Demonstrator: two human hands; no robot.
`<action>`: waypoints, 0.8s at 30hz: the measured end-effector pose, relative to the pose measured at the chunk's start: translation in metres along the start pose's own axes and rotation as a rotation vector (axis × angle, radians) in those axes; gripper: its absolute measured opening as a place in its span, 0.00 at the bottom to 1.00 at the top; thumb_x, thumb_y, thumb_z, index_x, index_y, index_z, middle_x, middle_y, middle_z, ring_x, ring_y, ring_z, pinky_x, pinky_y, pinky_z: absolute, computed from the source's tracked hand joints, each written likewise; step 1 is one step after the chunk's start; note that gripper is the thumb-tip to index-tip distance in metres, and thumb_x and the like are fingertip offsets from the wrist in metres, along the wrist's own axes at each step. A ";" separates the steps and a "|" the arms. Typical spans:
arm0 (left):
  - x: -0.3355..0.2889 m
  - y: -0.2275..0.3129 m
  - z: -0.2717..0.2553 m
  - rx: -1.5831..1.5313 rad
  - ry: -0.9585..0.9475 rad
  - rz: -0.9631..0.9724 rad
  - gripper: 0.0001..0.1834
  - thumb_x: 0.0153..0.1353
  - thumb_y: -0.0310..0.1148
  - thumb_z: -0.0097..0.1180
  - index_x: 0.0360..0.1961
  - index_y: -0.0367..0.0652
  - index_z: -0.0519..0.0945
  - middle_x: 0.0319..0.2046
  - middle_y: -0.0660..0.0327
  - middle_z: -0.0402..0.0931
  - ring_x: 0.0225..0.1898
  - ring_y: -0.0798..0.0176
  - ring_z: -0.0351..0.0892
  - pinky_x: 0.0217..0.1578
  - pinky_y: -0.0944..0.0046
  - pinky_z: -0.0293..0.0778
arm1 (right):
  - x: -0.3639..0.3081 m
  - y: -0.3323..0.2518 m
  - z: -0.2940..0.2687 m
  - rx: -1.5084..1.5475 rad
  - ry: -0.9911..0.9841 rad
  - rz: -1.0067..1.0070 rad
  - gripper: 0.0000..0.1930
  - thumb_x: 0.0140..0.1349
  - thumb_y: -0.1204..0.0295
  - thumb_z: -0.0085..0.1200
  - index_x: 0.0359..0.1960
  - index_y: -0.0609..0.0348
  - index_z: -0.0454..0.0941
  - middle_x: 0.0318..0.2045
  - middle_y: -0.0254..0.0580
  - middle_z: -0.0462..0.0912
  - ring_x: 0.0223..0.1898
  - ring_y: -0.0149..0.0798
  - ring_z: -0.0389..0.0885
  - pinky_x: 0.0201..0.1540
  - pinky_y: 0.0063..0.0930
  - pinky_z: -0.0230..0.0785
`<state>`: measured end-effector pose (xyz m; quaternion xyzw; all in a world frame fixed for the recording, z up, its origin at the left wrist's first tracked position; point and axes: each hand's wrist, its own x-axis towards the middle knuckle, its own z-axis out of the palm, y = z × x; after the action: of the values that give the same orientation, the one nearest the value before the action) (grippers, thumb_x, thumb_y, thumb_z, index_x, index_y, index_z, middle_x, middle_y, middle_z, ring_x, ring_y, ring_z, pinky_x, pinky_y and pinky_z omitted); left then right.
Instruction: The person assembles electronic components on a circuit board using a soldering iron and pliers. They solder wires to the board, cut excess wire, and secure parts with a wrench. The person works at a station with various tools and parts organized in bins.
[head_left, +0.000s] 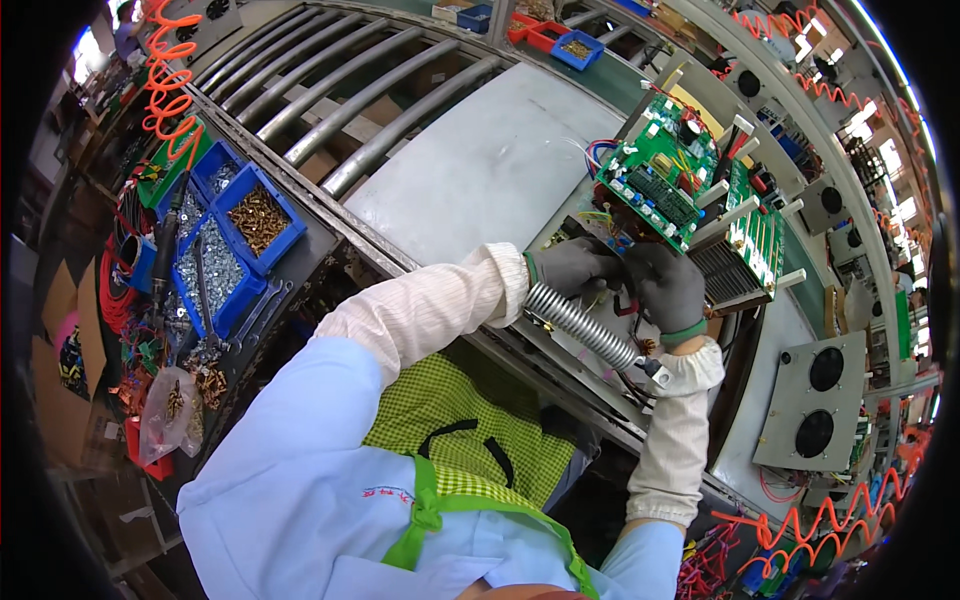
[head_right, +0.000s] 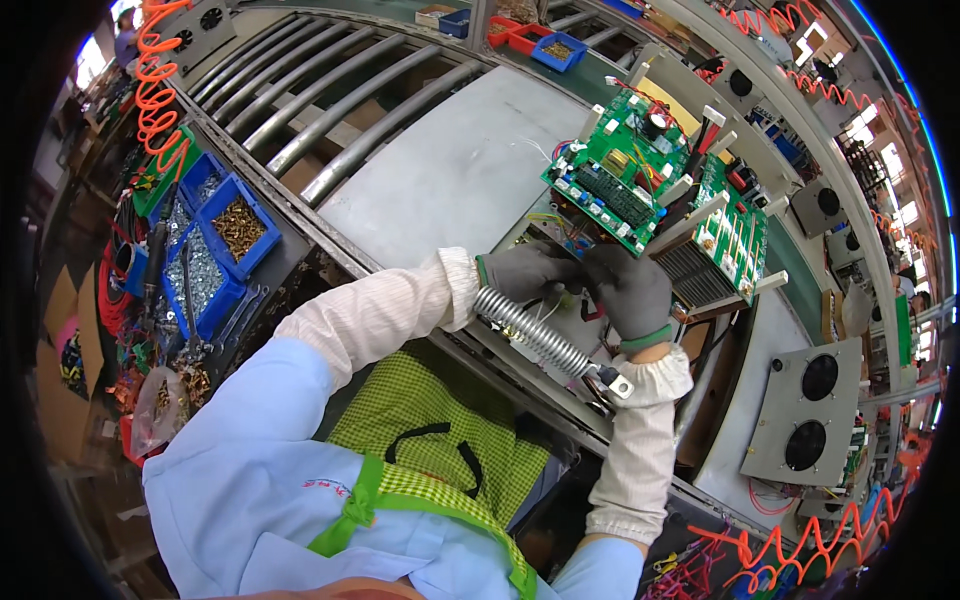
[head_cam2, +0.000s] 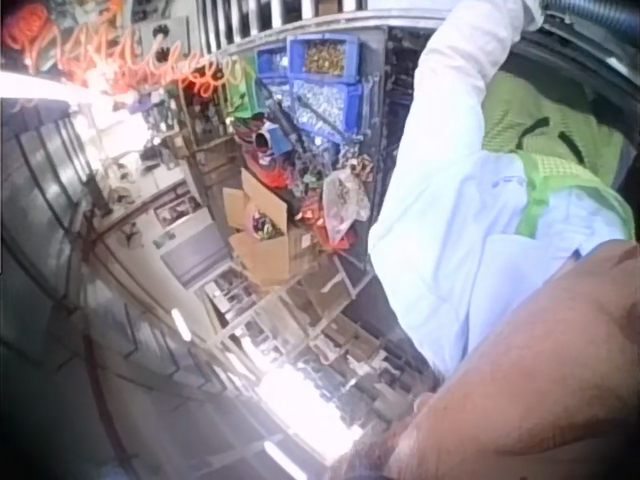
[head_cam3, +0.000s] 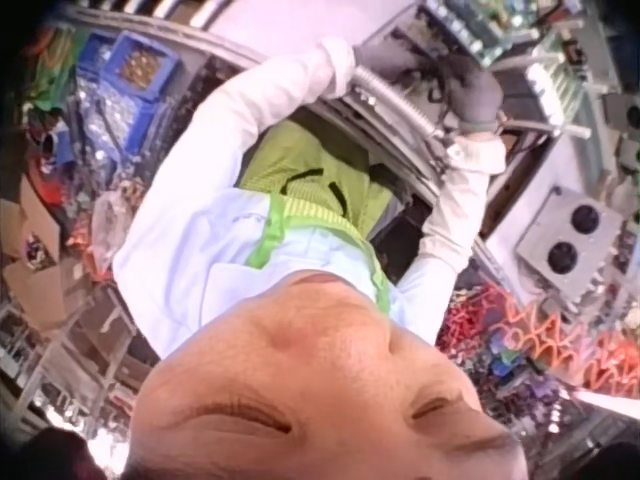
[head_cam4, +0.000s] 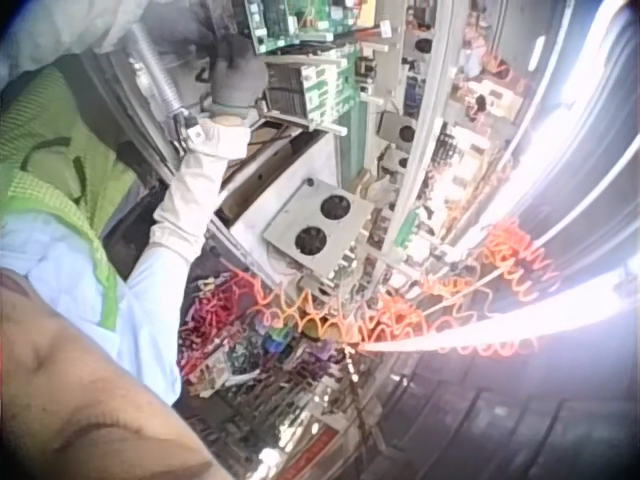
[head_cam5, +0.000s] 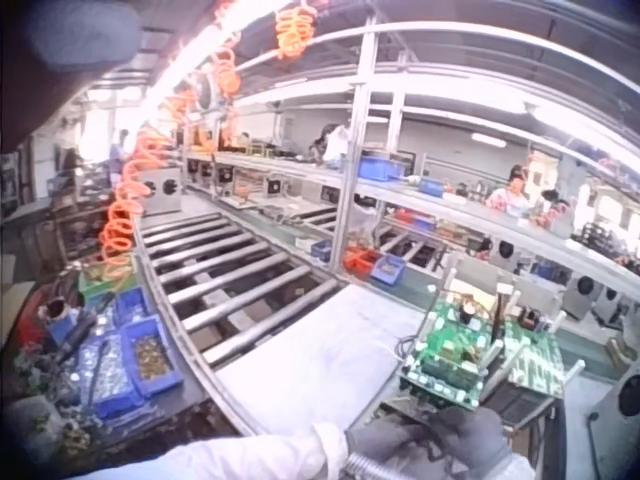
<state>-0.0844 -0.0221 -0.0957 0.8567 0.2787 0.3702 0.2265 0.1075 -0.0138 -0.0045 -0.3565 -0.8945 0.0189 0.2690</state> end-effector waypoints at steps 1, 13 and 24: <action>-0.001 -0.002 0.000 0.001 0.009 0.000 0.22 0.53 0.22 0.52 0.51 0.45 0.76 0.40 0.54 0.79 0.44 0.50 0.77 0.46 0.55 0.75 | 0.004 0.001 -0.003 -0.026 -0.071 0.025 0.07 0.56 0.65 0.59 0.36 0.48 0.83 0.30 0.44 0.83 0.27 0.48 0.81 0.30 0.39 0.73; -0.002 0.002 -0.002 -0.072 0.022 -0.048 0.19 0.53 0.24 0.53 0.48 0.41 0.76 0.40 0.52 0.79 0.43 0.45 0.77 0.45 0.53 0.73 | 0.011 0.014 -0.003 -0.029 -0.109 -0.228 0.08 0.55 0.71 0.55 0.36 0.50 0.83 0.33 0.39 0.83 0.31 0.48 0.81 0.34 0.39 0.74; -0.001 -0.014 0.011 -0.237 -0.031 -0.173 0.22 0.50 0.20 0.56 0.49 0.46 0.78 0.43 0.52 0.78 0.44 0.48 0.78 0.46 0.57 0.75 | 0.002 0.004 0.007 -0.065 -0.013 -0.159 0.09 0.55 0.71 0.54 0.38 0.52 0.79 0.33 0.45 0.81 0.29 0.53 0.79 0.32 0.44 0.72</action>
<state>-0.0808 -0.0143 -0.1114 0.8022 0.3023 0.3665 0.3615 0.1053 -0.0088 -0.0101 -0.2928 -0.9219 -0.0289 0.2521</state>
